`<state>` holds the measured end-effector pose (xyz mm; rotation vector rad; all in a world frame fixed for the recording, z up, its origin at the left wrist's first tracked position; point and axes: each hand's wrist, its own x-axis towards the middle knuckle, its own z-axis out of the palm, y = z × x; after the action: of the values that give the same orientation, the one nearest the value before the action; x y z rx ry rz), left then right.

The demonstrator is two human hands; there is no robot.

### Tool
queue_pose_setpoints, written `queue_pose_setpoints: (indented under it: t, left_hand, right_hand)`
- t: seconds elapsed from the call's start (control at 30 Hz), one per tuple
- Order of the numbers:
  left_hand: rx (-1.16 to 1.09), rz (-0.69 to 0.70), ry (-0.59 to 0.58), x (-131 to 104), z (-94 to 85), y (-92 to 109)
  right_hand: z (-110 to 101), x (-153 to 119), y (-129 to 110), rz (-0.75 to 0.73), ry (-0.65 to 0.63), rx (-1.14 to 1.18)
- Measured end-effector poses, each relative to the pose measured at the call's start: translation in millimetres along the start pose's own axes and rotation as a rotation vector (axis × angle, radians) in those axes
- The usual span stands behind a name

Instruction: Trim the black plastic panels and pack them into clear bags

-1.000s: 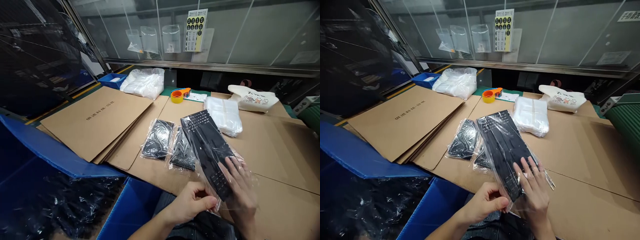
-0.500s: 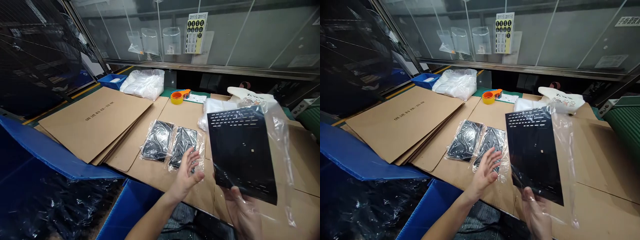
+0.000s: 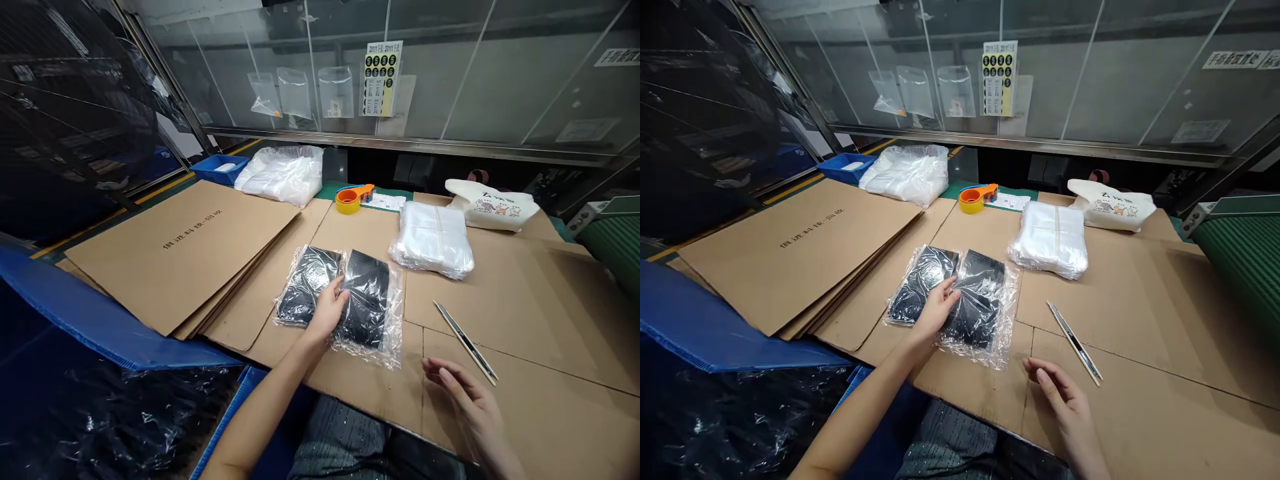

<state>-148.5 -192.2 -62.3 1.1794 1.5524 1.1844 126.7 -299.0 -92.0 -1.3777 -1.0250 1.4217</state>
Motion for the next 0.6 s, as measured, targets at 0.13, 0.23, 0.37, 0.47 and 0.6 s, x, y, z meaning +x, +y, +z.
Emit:
queue_pose_setpoints:
  t: [0.13,0.23,0.37,0.47,0.6]
  left_hand:
    - [0.109,0.052,0.004,-9,7.3,-9]
    - [0.220,0.131,-0.031,-18,13.4,-14]
    - [0.384,0.177,-0.118,-21,15.9,-22]
    - [0.419,0.190,-0.123,-20,14.9,-27]
    - [0.424,0.227,-0.089,-21,12.4,-33]
  right_hand:
    - [17,6,-13,-0.044,-0.072,-0.093]
    - [30,22,-25,-0.088,-0.137,-0.085]
    - [47,54,-26,-0.056,-0.170,0.047]
    - [62,72,-19,-0.026,-0.204,0.078]
    - [78,81,-12,-0.042,-0.234,0.044]
